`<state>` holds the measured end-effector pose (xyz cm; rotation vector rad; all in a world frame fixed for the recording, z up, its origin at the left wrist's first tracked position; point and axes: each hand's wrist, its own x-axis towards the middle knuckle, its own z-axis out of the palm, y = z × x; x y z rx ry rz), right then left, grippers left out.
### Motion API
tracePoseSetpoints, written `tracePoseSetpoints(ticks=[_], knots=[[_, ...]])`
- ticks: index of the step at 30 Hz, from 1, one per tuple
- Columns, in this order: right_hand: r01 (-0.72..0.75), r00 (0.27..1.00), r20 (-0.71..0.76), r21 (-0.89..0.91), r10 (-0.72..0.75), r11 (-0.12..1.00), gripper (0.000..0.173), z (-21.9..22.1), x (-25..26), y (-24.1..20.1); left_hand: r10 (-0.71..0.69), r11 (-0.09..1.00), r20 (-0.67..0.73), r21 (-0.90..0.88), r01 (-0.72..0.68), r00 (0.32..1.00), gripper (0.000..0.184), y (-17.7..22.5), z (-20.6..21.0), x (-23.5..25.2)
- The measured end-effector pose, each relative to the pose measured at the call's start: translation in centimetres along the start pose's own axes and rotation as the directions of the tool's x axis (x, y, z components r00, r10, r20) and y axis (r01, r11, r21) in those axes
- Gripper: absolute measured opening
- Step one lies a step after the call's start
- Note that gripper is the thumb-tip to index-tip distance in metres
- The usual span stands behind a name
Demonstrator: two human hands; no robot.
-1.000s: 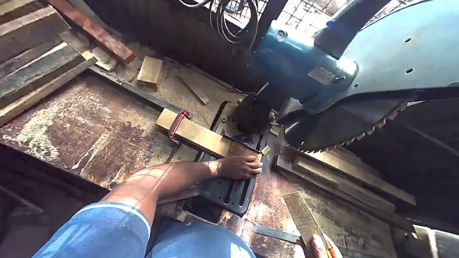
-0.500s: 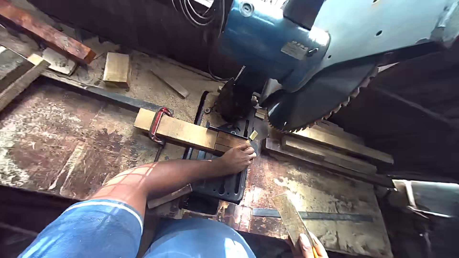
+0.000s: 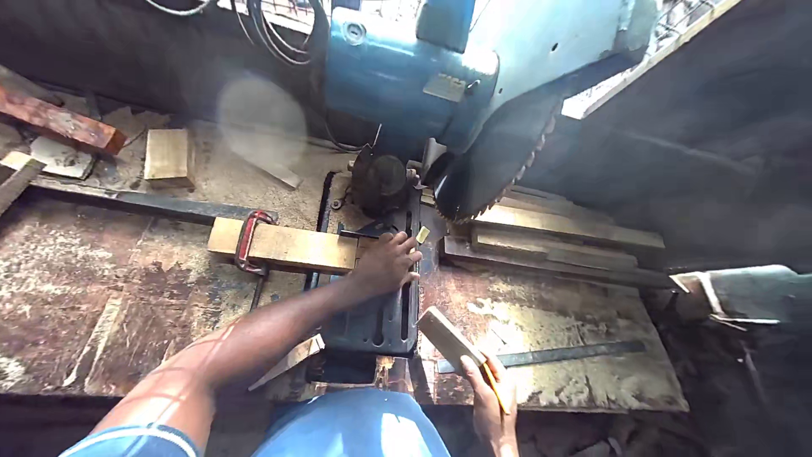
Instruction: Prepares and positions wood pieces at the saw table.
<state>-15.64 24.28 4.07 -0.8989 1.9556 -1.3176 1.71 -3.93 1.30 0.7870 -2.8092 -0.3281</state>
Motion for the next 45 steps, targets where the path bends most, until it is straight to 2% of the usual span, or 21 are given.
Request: tracePoseSetpoints(ticks=[6, 8, 11, 13, 15, 17, 19, 21, 24, 27, 29, 30, 31, 33, 35, 36, 37, 39, 40, 42, 45], knots=[[0.183, 0.978, 0.121, -0.092, -0.171, 0.979, 0.037, 2.1, 2.1, 3.8, 0.257, 0.966, 0.131, -0.018, -0.256, 0.958, 0.028, -3.6, -2.5, 2.4], [0.224, 0.970, 0.149, -0.244, -0.192, 0.944, 0.039, 1.7, 2.7, 5.0, 0.313, 0.949, 0.161, -0.008, -0.316, 0.936, 0.028, -4.1, -2.7, 3.3], [0.276, 0.954, 0.218, -0.385, -0.204, 0.880, 0.044, 0.8, 3.2, 5.0, 0.371, 0.928, 0.174, -0.041, -0.370, 0.912, 0.017, -5.0, -3.6, 4.2], [0.261, 0.952, 0.258, -0.388, -0.167, 0.884, 0.054, 0.2, 3.3, 3.8, 0.286, 0.958, 0.178, -0.089, -0.274, 0.942, 0.030, -5.2, -5.0, 3.9], [0.237, 0.963, 0.199, -0.315, -0.180, 0.919, 0.055, 0.1, 3.5, 2.3, 0.163, 0.982, 0.169, -0.126, -0.143, 0.972, 0.034, -4.9, -6.5, 3.0], [0.232, 0.972, 0.091, -0.208, -0.218, 0.950, 0.047, 0.2, 3.8, 0.9, 0.079, 0.983, 0.070, -0.169, -0.066, 0.994, 0.023, -4.5, -8.0, 1.3], [0.229, 0.973, 0.031, -0.086, -0.227, 0.970, 0.041, 0.7, 4.7, -0.4, -0.058, 0.949, -0.108, -0.315, 0.022, 0.992, 0.021, -4.1, -8.7, -1.0], [0.253, 0.966, 0.045, -0.001, -0.253, 0.967, 0.037, 1.7, 5.9, -1.7, -0.257, 0.814, -0.266, -0.578, 0.060, 0.929, 0.029, -3.4, -9.0, -2.8], [0.274, 0.951, 0.136, 0.038, -0.277, 0.961, 0.043, 4.1, 8.1, -3.7, -0.493, 0.485, -0.279, -0.875, -0.005, 0.824, 0.048, -1.7, -9.1, -4.1], [0.279, 0.928, 0.252, 0.016, -0.274, 0.960, 0.061, 6.3, 11.0, -5.9, -0.585, 0.273, -0.168, -0.962, -0.002, 0.793, 0.057, 0.3, -8.3, -4.3], [0.296, 0.917, 0.282, -0.006, -0.282, 0.955, 0.065, 7.3, 12.6, -6.8, -0.586, 0.193, -0.107, -0.981, 0.010, 0.803, 0.062, 1.3, -7.3, -4.1], [0.301, 0.916, 0.272, 0.017, -0.294, 0.954, 0.062, 7.7, 13.4, -7.0, -0.575, 0.179, -0.095, -0.984, 0.011, 0.813, 0.066, 1.4, -6.7, -4.0], [0.314, 0.913, 0.249, 0.077, -0.324, 0.946, 0.054, 8.3, 14.3, -6.8, -0.573, 0.189, -0.087, -0.982, 0.029, 0.815, 0.069, 1.3, -6.1, -3.9], [0.339, 0.897, 0.242, 0.161, -0.371, 0.927, 0.043, 9.1, 16.2, -5.7, -0.617, 0.349, -0.111, -0.926, 0.145, 0.779, 0.074, 0.3, -5.2, -4.1], [0.376, 0.872, 0.286, 0.127, -0.397, 0.918, 0.035, 9.8, 17.5, -4.2, -0.718, 0.503, -0.146, -0.784, 0.364, 0.680, 0.075, -1.0, -4.9, -5.3], [0.396, 0.861, 0.308, 0.097, -0.406, 0.913, 0.034, 10.2, 18.2, -3.4, -0.745, 0.543, -0.153, -0.703, 0.458, 0.649, 0.070, -1.4, -5.2, -6.3], [0.397, 0.858, 0.321, 0.078, -0.400, 0.915, 0.034, 10.6, 18.7, -2.6, -0.739, 0.586, -0.155, -0.626, 0.514, 0.655, 0.062, -1.3, -5.6, -7.3], [0.374, 0.853, 0.360, 0.081, -0.377, 0.924, 0.038, 11.0, 19.2, -1.3, -0.654, 0.708, -0.120, -0.444, 0.549, 0.747, 0.043, 0.3, -6.0, -9.5], [0.355, 0.849, 0.386, 0.087, -0.360, 0.931, 0.038, 11.3, 19.2, -0.9, -0.588, 0.768, -0.081, -0.367, 0.524, 0.805, 0.040, 1.3, -5.8, -10.3], [0.345, 0.861, 0.395, 0.009, -0.320, 0.939, 0.039, 12.0, 18.6, -0.4, -0.468, 0.844, -0.009, -0.301, 0.444, 0.883, 0.047, 3.6, -4.6, -11.0], [0.346, 0.903, 0.352, -0.256, -0.246, 0.903, 0.047, 12.8, 17.9, 0.0, -0.391, 0.877, 0.094, -0.265, 0.401, 0.916, 0.068, 5.3, -2.0, -9.4]])
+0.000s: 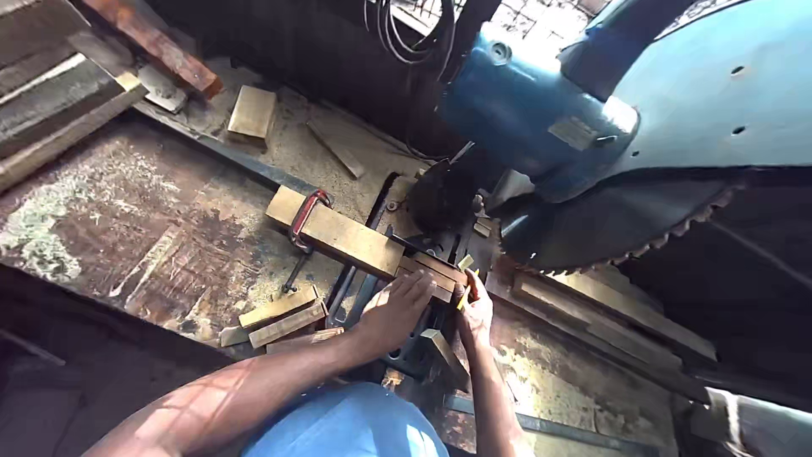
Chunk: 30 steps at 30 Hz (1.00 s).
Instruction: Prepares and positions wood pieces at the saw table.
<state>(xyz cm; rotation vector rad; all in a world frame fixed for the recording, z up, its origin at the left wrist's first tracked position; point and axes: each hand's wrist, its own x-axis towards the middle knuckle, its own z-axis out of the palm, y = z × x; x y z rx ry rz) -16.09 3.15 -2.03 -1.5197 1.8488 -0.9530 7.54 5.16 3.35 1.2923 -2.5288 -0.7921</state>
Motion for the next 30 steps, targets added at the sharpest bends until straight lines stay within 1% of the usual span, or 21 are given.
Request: tracePoseSetpoints(ticks=[1, 2, 3, 4, 5, 8, 10, 12, 14, 16, 18, 21, 23, 25, 27, 30], knots=[[-0.015, 1.000, -0.024, -0.027, 0.014, 1.000, 0.049, 0.2, -0.3, -0.2, -0.001, 1.000, -0.017, -0.002, 0.001, 1.000, 0.072, 0.1, 1.2, 0.7], [-0.028, 0.997, -0.067, -0.023, 0.027, 0.999, 0.050, 0.5, -0.7, -0.6, -0.008, 1.000, -0.069, 0.001, 0.008, 0.998, 0.073, 0.0, 2.5, 1.4], [-0.038, 0.993, -0.113, -0.018, 0.036, 0.999, 0.048, 0.9, -1.0, -1.1, -0.011, 1.000, -0.145, 0.021, 0.015, 0.989, 0.067, -0.2, 3.6, 1.9], [-0.043, 0.991, -0.125, -0.018, 0.041, 0.999, 0.045, 1.1, -1.4, -1.5, -0.015, 0.999, -0.220, 0.032, 0.022, 0.975, 0.060, -0.4, 4.4, 2.3], [-0.038, 0.992, -0.124, -0.008, 0.037, 0.999, 0.042, 1.3, -1.7, -1.9, -0.024, 0.999, -0.257, 0.038, 0.034, 0.966, 0.056, -0.5, 4.9, 2.5], [-0.029, 0.994, -0.101, 0.060, 0.035, 0.998, 0.036, 1.7, -1.5, -3.0, -0.021, 0.997, -0.260, 0.070, 0.041, 0.965, 0.054, -0.7, 4.9, 2.8], [-0.059, 0.996, -0.061, 0.102, 0.065, 0.993, 0.038, 1.5, -1.6, -3.5, -0.008, 0.997, -0.280, 0.068, 0.029, 0.960, 0.053, -1.0, 5.3, 2.9], [-0.057, 0.997, -0.039, 0.128, 0.063, 0.990, 0.041, 1.4, -1.7, -3.6, 0.010, 0.997, -0.288, 0.075, 0.013, 0.958, 0.054, -1.3, 5.4, 3.1], [-0.070, 0.997, -0.017, 0.150, 0.073, 0.986, 0.046, 1.5, -2.0, -3.7, 0.027, 0.994, -0.287, 0.112, 0.006, 0.958, 0.055, -1.6, 5.4, 3.0], [-0.078, 0.996, -0.025, 0.156, 0.083, 0.985, 0.047, 1.8, -2.4, -3.8, 0.051, 0.990, -0.317, 0.144, -0.005, 0.947, 0.056, -1.8, 5.6, 2.9], [-0.091, 0.993, -0.060, 0.143, 0.100, 0.986, 0.044, 2.0, -3.0, -3.9, 0.060, 0.991, -0.358, 0.134, -0.012, 0.932, 0.054, -1.8, 5.9, 2.9], [-0.134, 0.984, -0.101, 0.101, 0.144, 0.986, 0.037, 2.3, -3.6, -4.0, 0.041, 0.984, -0.329, 0.177, 0.019, 0.943, 0.051, -1.4, 5.6, 3.1], [-0.157, 0.981, -0.100, 0.100, 0.167, 0.983, 0.035, 2.5, -3.8, -4.8, 0.030, 0.981, -0.335, 0.192, 0.037, 0.942, 0.049, -1.3, 5.4, 3.4], [-0.194, 0.976, -0.064, 0.178, 0.208, 0.965, 0.039, 2.6, -4.0, -5.4, 0.014, 0.978, -0.335, 0.200, 0.056, 0.942, 0.048, -1.0, 5.3, 3.5], [-0.214, 0.972, -0.047, 0.230, 0.230, 0.949, 0.041, 2.6, -4.1, -5.6, 0.005, 0.973, -0.305, 0.223, 0.066, 0.952, 0.050, -0.7, 5.2, 3.4], [-0.225, 0.972, -0.013, 0.214, 0.234, 0.951, 0.042, 2.1, -3.9, -5.4, -0.013, 0.976, -0.298, 0.205, 0.077, 0.954, 0.049, -0.5, 5.1, 3.6]])
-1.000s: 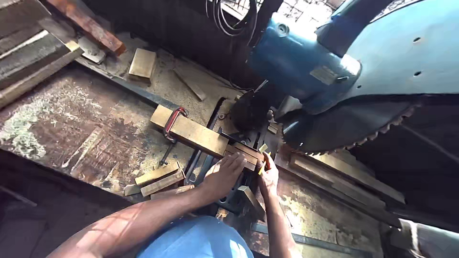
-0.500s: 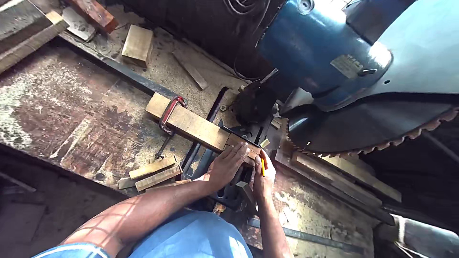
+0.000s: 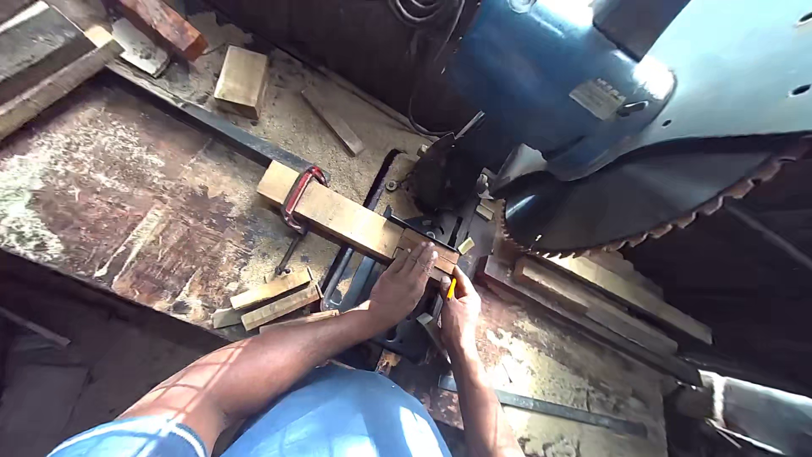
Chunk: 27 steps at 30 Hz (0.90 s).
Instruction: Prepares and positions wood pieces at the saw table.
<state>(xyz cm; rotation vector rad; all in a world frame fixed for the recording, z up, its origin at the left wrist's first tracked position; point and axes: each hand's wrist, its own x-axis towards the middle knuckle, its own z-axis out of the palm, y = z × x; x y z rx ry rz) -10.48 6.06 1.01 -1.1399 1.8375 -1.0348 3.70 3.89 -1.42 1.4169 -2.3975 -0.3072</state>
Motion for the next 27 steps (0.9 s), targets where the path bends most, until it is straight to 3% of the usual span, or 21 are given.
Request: tracePoseSetpoints(ticks=[7, 10, 13, 18, 21, 24, 27], knots=[[-0.046, 0.982, 0.187, 0.092, 0.028, 0.995, 0.050, -1.6, 0.1, 0.7, 0.099, 0.988, -0.011, 0.120, -0.097, 0.995, 0.048, -1.0, 0.8, 0.0], [0.002, 0.991, 0.131, 0.050, -0.008, 0.999, 0.046, -2.5, -0.2, 0.8, 0.138, 0.984, -0.030, 0.121, -0.134, 0.990, 0.048, -1.6, 1.1, 0.1], [0.158, 0.986, 0.072, -0.076, -0.153, 0.984, 0.039, -5.3, -1.6, 1.0, 0.136, 0.987, -0.039, 0.088, -0.132, 0.990, 0.048, -1.8, 1.0, 0.1], [0.211, 0.976, 0.007, -0.244, -0.216, 0.947, 0.033, -9.8, -6.0, 3.5, 0.042, 0.983, -0.034, 0.183, -0.035, 0.999, 0.051, -0.8, 1.3, -0.1], [0.201, 0.973, -0.044, -0.337, -0.229, 0.920, 0.031, -9.7, -7.3, 3.7, -0.092, 0.957, 0.084, 0.284, 0.065, 0.992, 0.060, 1.1, 1.2, 0.2], [0.249, 0.966, 0.024, -0.339, -0.257, 0.907, 0.030, -7.8, -5.5, 2.7, -0.187, 0.941, 0.124, 0.309, 0.141, 0.975, 0.062, 2.1, 1.1, 0.6], [0.232, 0.972, 0.114, -0.315, -0.206, 0.920, 0.037, -5.5, -1.6, 2.7, -0.175, 0.960, 0.091, 0.237, 0.149, 0.980, 0.063, 1.8, 0.7, 0.1]])
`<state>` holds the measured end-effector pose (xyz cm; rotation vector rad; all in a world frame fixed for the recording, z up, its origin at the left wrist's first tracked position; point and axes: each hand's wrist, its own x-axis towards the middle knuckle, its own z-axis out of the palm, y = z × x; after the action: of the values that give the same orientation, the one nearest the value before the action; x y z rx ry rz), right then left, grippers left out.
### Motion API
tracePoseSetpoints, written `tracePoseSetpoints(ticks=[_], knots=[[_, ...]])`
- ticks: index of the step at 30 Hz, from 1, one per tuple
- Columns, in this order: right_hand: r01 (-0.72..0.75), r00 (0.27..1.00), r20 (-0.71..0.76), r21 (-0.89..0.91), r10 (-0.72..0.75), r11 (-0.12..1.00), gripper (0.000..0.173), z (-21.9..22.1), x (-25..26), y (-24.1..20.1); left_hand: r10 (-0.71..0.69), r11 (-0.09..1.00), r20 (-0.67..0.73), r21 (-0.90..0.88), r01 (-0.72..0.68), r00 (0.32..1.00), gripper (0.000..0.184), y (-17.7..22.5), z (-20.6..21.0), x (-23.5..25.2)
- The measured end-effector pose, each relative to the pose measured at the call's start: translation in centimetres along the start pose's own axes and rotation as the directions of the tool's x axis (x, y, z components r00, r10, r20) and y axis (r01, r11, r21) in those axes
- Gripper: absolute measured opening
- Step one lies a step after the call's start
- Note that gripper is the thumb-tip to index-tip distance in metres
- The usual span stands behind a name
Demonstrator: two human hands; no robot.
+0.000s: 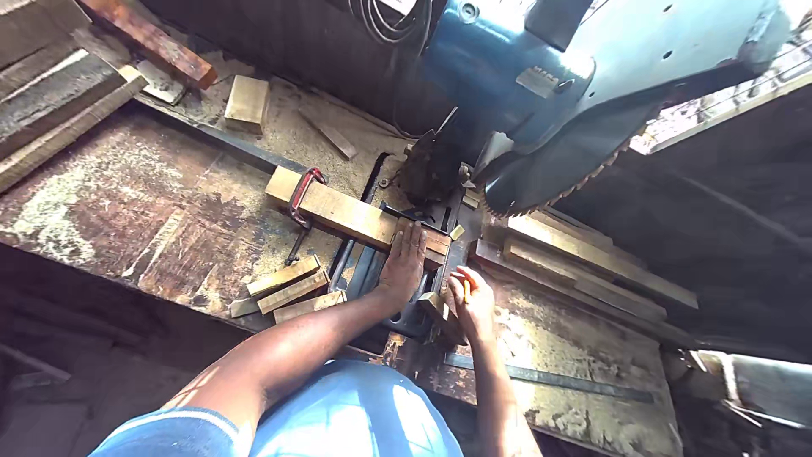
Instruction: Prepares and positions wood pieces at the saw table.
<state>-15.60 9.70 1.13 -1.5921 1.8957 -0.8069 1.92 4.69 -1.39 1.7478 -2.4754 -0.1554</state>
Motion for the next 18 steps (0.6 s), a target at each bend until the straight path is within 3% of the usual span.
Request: tracePoseSetpoints(ticks=[4, 9, 11, 14, 16, 18], knots=[[-0.115, 0.986, 0.105, -0.140, 0.130, 0.983, 0.040, 1.8, 2.8, -0.9, 0.105, 0.982, -0.071, -0.148, -0.114, 0.992, 0.065, -1.2, 0.0, -1.5], [-0.121, 0.981, 0.117, -0.240, 0.153, 0.963, 0.029, 2.4, 2.5, -0.6, 0.134, 0.972, -0.064, -0.187, -0.144, 0.989, 0.066, -1.6, -0.2, -3.4], [-0.140, 0.987, 0.054, -0.186, 0.153, 0.972, 0.018, 2.2, 2.0, -1.2, 0.209, 0.955, -0.123, -0.187, -0.230, 0.970, 0.058, -1.9, -0.2, -3.5], [-0.007, 0.999, -0.041, -0.034, 0.006, 0.999, 0.008, 1.7, 1.0, -1.1, 0.356, 0.917, -0.244, -0.096, -0.387, 0.902, 0.041, -1.9, -0.8, -3.0], [0.055, 0.997, -0.059, 0.048, -0.052, 0.997, 0.008, 1.5, 0.5, -1.1, 0.352, 0.906, -0.225, -0.164, -0.391, 0.909, 0.029, -1.4, -1.5, -2.6], [0.095, 0.995, -0.029, 0.097, -0.092, 0.991, 0.011, 1.2, 0.0, -0.9, 0.301, 0.922, -0.196, -0.190, -0.337, 0.933, 0.029, -0.7, -1.1, -1.9]])
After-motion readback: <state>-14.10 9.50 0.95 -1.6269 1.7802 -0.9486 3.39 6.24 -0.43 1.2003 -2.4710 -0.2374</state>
